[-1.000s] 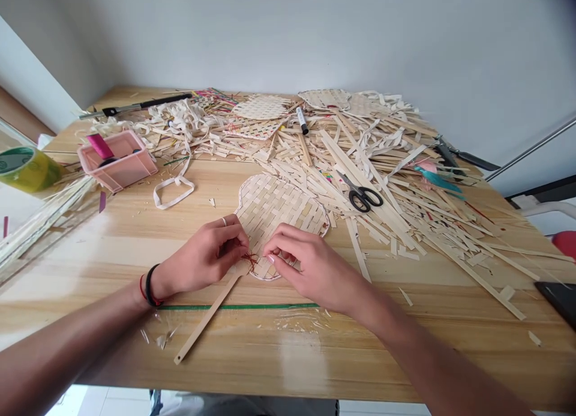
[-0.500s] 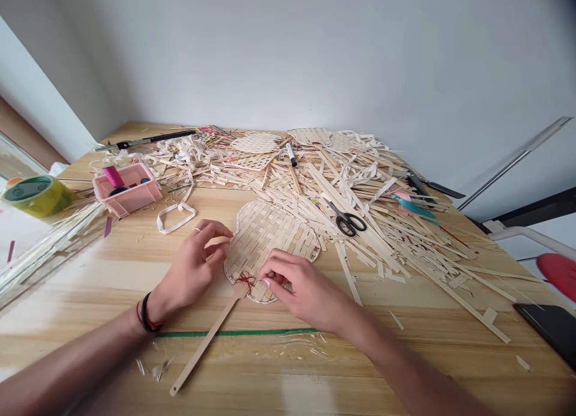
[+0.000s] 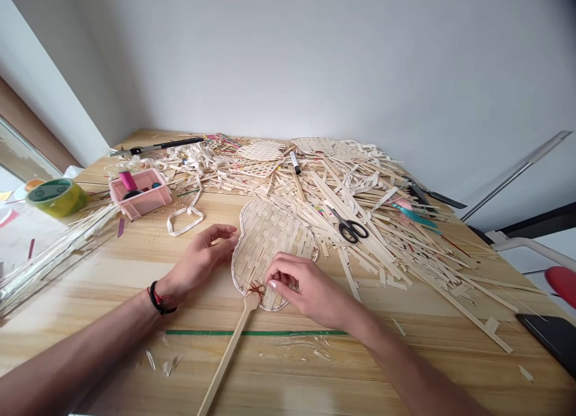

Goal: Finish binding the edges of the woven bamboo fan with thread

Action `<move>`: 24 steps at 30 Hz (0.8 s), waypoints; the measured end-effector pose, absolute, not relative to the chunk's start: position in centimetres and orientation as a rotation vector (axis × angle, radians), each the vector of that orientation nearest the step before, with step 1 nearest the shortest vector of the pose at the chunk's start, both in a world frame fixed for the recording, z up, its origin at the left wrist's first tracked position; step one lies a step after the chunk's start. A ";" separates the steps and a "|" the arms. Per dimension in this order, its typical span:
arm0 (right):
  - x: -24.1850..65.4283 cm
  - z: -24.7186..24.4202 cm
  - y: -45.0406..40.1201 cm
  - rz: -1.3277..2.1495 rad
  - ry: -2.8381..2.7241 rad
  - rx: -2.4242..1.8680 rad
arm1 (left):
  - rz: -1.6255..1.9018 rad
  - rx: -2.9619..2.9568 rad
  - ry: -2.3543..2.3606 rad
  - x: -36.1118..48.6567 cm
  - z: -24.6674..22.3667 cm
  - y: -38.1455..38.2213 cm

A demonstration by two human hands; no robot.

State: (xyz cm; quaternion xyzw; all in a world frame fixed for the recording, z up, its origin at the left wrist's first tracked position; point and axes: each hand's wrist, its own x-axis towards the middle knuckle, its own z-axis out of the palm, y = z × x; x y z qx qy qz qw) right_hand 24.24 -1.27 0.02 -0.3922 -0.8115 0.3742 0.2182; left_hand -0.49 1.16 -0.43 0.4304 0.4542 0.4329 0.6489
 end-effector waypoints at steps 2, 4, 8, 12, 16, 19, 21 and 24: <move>24.2 0.2 -1.3 1.032 -2.229 -1.087 | 0.919 1.034 1.046 -0.5 -0.5 1.3; 24.1 0.4 -1.3 1.023 -2.210 -1.077 | 0.892 1.108 1.048 -0.7 -0.6 1.3; 24.4 0.6 -1.1 0.946 -2.101 -1.053 | 0.906 1.130 1.018 -1.1 -0.4 1.3; 25.2 0.5 -0.4 0.810 -1.947 -1.129 | 1.016 1.034 1.040 -1.3 -0.3 1.5; 25.9 0.2 0.0 0.827 -1.826 -1.265 | 1.154 0.997 1.078 -1.3 -0.1 1.8; 26.0 -0.2 0.2 0.930 -1.776 -1.294 | 1.203 1.051 1.079 -1.2 0.4 1.8; 26.0 -0.4 0.4 1.006 -1.713 -1.279 | 1.203 1.104 1.065 -1.1 0.6 1.7; 26.2 -0.7 0.9 1.159 -1.499 -1.271 | 1.173 1.213 1.054 -1.1 0.5 1.6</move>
